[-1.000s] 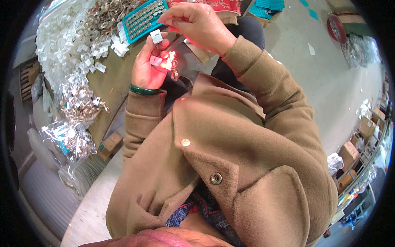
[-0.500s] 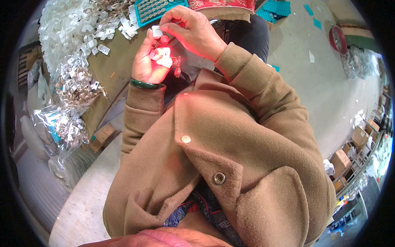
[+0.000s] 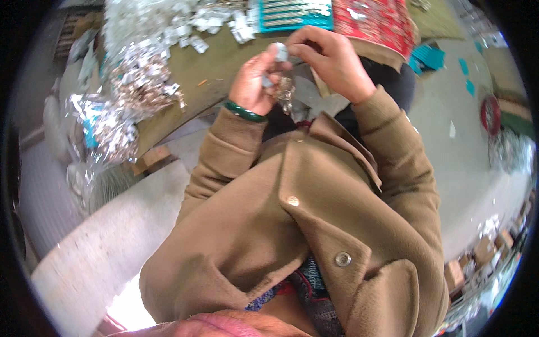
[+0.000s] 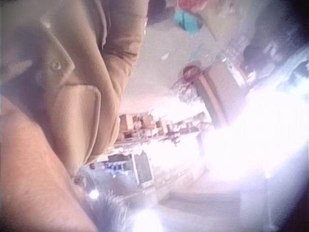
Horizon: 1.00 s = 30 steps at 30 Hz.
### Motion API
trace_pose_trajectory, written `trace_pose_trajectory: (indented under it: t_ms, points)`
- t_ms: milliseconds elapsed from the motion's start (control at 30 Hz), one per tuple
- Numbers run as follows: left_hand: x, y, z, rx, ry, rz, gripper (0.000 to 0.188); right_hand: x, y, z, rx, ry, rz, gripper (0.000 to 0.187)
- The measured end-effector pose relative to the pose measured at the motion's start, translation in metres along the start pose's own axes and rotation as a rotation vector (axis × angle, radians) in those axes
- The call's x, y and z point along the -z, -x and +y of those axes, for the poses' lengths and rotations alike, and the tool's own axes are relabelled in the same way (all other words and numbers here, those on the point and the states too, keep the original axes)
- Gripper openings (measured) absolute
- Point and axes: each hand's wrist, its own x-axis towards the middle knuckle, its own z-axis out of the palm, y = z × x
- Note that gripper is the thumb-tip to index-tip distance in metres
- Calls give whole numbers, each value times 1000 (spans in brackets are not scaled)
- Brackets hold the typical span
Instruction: The person sits on the floor and assembles small white plastic components with metal pins. They pick up each component, insert a pin, and place the assembled unit into a blue tray. The person repeats this process continuously throughout the clip.
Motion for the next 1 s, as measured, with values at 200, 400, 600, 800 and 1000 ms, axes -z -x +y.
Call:
trace_pose_trajectory:
  t_ms: [200, 400, 600, 800, 1000]
  points:
    - [6, -2, -2, 64, 86, -101, 21, -9, -2, 1, 192, 258, 34, 10]
    - [7, 1, -2, -20, -87, -72, 19, -9, -5, -2, 257, 335, -8, 13]
    - [9, 18, 20, -66, -172, -30, 16, -11, -20, -2, 196, 239, -113, 11]
    - [51, 45, 71, -409, -457, 83, 19, -31, -37, -4, 47, 181, -51, 13]
    - [117, 49, 181, -1165, -1660, 735, 25, -39, -53, -1, 86, 184, -102, 13]
